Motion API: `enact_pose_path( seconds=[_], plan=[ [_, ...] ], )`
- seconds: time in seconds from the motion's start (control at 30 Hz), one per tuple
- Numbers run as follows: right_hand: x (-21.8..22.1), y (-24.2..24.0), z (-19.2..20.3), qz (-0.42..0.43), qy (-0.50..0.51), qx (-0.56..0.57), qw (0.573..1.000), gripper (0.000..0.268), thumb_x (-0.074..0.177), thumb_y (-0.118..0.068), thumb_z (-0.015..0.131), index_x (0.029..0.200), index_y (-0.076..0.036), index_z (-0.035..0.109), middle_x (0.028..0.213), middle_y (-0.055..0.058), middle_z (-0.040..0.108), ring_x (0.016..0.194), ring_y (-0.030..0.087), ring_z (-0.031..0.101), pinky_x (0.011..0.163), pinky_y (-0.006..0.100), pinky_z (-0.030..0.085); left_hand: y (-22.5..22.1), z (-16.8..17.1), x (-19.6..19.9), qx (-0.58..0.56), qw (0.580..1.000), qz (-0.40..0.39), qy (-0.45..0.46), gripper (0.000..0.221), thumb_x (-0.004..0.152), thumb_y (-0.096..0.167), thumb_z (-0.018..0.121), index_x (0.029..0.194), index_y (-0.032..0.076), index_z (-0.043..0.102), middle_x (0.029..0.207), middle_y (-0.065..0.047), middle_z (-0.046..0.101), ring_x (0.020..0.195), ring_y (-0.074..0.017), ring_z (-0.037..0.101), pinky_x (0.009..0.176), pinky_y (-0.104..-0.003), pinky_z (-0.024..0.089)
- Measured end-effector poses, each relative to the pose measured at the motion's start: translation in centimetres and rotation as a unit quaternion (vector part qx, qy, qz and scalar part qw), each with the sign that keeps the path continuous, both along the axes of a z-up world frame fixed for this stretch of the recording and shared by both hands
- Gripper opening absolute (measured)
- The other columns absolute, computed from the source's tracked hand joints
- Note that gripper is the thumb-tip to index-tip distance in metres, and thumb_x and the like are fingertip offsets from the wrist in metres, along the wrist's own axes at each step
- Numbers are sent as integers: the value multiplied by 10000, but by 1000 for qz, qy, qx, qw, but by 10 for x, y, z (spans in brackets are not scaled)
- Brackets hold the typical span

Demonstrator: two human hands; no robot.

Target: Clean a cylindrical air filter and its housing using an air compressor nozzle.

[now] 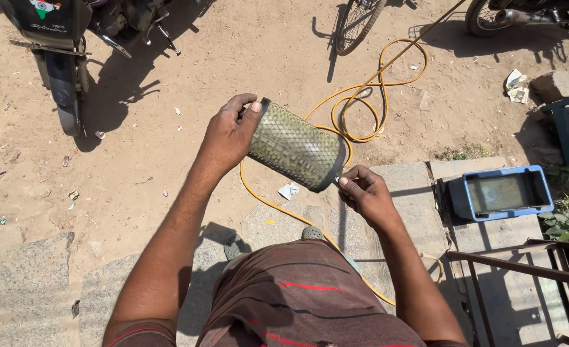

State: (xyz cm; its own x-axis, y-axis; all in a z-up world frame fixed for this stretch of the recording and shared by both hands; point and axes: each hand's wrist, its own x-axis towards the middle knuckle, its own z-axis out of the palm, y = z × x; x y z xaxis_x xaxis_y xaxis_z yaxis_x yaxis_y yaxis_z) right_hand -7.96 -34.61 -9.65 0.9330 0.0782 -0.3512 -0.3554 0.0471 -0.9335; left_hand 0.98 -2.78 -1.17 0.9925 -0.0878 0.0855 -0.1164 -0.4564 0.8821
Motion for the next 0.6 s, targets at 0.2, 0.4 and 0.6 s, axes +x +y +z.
enact_pose_path(
  seconds=[0.2,0.4,0.6],
  plan=[
    [9,-28,8,-12,-7,-11,1000,101,970,-146,675,941,-59,633,691,-4,585,563,64,490,470,221,345,14,10,16,3,999,36,-10,541,1073,464,444,1302,14,639,1147,-198,725,1074,-260,710,899,-377,557],
    [15,-25,-4,19,-31,37,999,140,990,-161,683,945,-42,625,701,-11,563,577,63,477,485,213,356,9,15,17,-64,992,3,-112,556,1085,457,485,1323,-30,606,1188,-234,668,1087,-274,694,935,-387,575],
    [35,12,16,16,-72,-78,994,118,1000,-171,647,996,-63,600,736,-3,605,625,71,525,533,223,412,7,18,24,52,997,23,-57,626,1083,505,418,1374,-32,558,1229,-267,638,1138,-324,664,897,-427,552]
  ],
)
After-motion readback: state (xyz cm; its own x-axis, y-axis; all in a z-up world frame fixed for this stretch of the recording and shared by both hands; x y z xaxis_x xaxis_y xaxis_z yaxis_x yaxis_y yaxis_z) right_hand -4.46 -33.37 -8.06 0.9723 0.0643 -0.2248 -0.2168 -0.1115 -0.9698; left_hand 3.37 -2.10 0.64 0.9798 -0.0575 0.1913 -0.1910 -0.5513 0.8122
